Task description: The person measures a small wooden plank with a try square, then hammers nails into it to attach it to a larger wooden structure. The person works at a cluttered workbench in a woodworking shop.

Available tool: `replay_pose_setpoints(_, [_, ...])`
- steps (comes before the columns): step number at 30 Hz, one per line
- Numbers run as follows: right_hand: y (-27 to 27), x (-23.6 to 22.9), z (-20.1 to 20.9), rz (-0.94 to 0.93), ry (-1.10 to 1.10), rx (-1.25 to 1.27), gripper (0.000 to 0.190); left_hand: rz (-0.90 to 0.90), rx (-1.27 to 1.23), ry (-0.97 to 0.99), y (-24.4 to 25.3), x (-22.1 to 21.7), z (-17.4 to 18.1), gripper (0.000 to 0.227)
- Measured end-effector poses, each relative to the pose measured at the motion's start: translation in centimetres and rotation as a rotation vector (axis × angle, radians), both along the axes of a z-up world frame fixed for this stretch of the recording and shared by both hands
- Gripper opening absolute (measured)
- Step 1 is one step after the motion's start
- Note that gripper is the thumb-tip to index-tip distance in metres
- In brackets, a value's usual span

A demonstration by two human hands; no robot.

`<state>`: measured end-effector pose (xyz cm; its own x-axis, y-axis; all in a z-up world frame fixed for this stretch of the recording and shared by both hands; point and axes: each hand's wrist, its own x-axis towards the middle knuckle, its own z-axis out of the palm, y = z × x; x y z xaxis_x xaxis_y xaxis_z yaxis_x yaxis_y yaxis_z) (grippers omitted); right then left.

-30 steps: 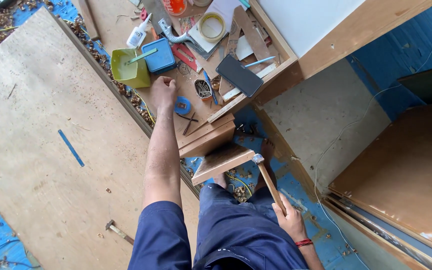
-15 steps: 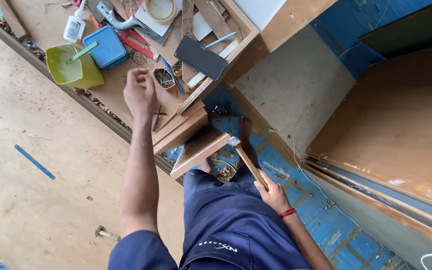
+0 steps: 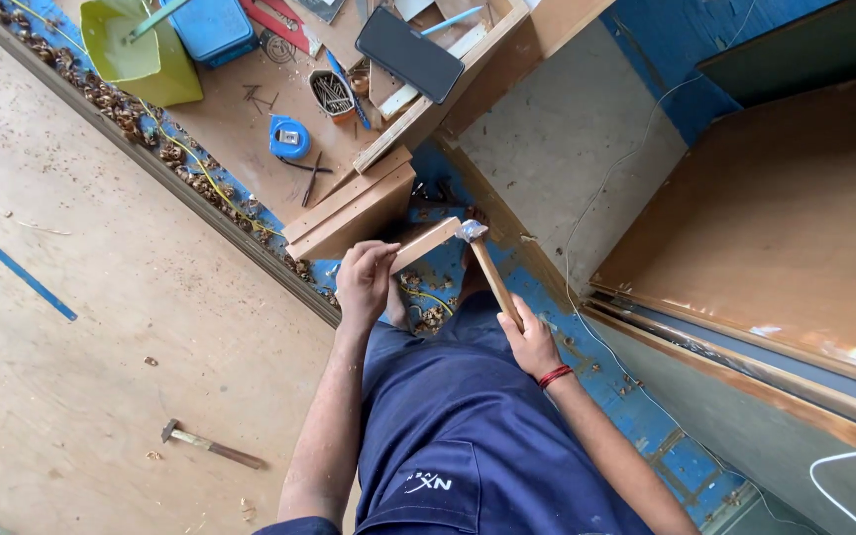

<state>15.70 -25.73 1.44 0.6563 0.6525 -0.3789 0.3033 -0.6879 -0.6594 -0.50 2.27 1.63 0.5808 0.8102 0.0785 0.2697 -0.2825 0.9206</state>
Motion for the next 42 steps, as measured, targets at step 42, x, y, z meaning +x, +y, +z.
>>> replay_pose_setpoints(42, [1.4,-1.9,3.9,-0.039,-0.008,0.035,0.054,-0.074,0.248,0.192,-0.4,0.3,-1.4,0.008])
